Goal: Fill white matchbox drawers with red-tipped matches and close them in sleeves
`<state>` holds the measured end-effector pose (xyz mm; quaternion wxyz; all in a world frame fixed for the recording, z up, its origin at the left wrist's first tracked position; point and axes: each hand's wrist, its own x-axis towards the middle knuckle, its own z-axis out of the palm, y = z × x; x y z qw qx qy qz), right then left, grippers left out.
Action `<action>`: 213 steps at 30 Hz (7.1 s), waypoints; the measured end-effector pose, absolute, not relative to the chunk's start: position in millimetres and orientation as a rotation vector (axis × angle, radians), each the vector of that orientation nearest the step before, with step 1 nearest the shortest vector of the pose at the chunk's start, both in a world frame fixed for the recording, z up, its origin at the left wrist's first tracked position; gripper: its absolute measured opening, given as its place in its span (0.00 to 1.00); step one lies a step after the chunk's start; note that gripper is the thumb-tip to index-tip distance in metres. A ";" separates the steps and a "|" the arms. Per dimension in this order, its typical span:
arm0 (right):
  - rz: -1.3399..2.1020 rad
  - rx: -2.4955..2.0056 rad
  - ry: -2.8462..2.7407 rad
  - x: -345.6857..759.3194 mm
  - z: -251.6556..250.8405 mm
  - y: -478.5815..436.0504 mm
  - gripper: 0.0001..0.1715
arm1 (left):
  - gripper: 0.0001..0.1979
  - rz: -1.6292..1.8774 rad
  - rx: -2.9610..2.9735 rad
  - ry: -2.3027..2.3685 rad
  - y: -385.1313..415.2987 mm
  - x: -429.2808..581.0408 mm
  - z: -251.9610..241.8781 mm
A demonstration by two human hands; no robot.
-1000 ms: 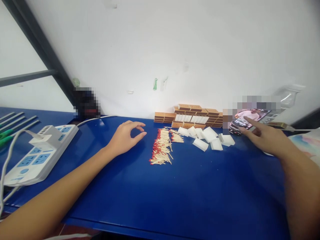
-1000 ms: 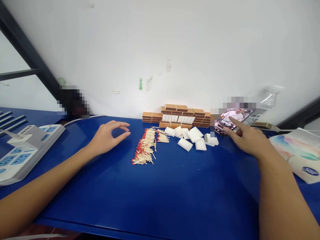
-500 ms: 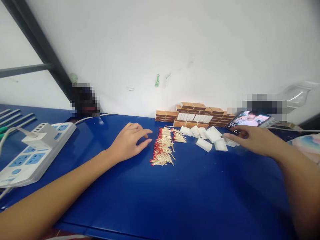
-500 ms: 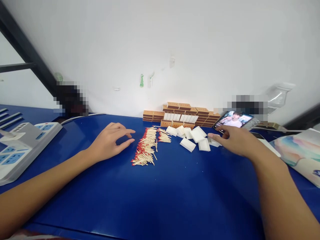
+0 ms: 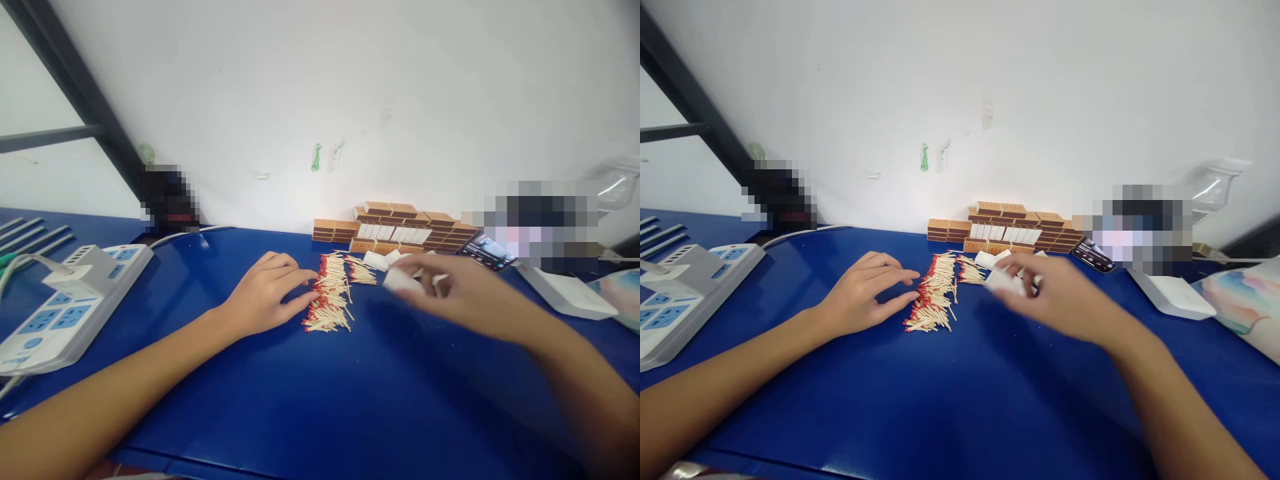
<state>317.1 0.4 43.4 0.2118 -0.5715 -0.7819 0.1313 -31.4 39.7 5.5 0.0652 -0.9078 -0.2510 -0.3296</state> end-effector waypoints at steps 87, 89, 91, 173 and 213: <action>0.269 -1.282 -2.599 277.2 25.9 -12.1 0.11 | 0.13 -1.094 -2.800 -0.509 22.3 -15.4 3.7; 0.268 -1.280 -2.598 275.5 24.4 -11.2 0.11 | 0.13 -1.098 -2.794 -0.505 22.2 -16.0 3.5; 0.260 -1.288 -2.597 274.6 22.1 -9.8 0.12 | 0.12 -1.097 -2.792 -0.501 22.4 -16.4 3.2; 0.269 -1.132 -2.391 247.6 25.8 -32.6 0.16 | 0.30 -1.097 -2.903 -0.595 10.5 -11.6 7.2; 0.074 -1.238 -2.180 246.8 8.6 -18.9 0.08 | 0.22 -1.218 -2.977 -0.759 17.4 -12.4 1.8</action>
